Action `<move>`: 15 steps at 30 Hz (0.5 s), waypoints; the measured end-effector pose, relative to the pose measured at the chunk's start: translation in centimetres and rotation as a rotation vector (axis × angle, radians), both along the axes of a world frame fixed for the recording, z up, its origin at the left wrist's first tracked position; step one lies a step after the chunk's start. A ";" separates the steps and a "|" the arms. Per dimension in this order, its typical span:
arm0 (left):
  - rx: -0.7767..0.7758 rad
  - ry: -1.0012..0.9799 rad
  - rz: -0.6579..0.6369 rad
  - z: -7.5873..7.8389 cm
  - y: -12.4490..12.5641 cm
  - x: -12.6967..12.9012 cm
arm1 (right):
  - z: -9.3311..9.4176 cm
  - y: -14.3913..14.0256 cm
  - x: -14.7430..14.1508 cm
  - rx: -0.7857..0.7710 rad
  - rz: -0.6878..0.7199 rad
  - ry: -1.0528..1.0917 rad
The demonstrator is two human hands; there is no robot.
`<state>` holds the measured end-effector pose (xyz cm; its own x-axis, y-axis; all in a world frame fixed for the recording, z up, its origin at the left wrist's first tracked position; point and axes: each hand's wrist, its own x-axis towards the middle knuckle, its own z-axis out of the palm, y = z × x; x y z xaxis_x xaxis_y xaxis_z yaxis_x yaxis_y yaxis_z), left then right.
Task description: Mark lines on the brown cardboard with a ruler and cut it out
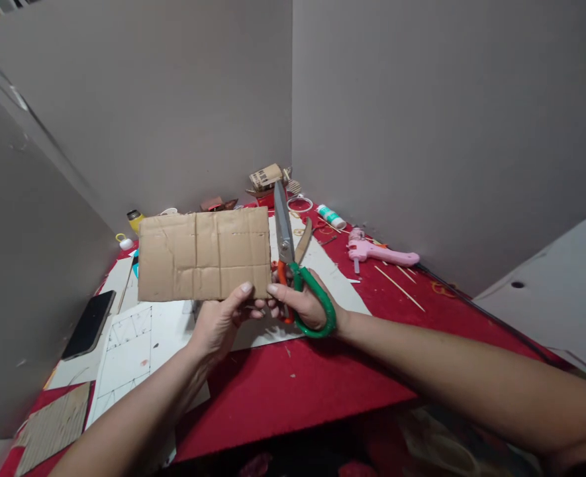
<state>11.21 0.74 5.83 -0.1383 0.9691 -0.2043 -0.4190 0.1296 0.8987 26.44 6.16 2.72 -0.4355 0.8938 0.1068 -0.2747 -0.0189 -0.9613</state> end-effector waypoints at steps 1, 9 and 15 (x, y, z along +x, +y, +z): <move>-0.010 0.004 -0.004 0.1 -0.1 0.1 | 0.3 -0.2 0.1 0.007 0.008 -0.006; 0.124 -0.056 0.206 4.0 -0.8 -0.2 | 0.4 -0.9 0.2 0.074 -0.019 -0.011; 0.276 -0.115 0.281 6.9 -0.4 0.6 | 0.5 -1.2 -0.1 0.134 0.102 -0.016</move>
<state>11.81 0.33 12.71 -0.3973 0.9172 0.0288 -0.5031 -0.2439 0.8291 26.35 5.01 3.18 -0.5259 0.8231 0.2143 -0.2625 0.0826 -0.9614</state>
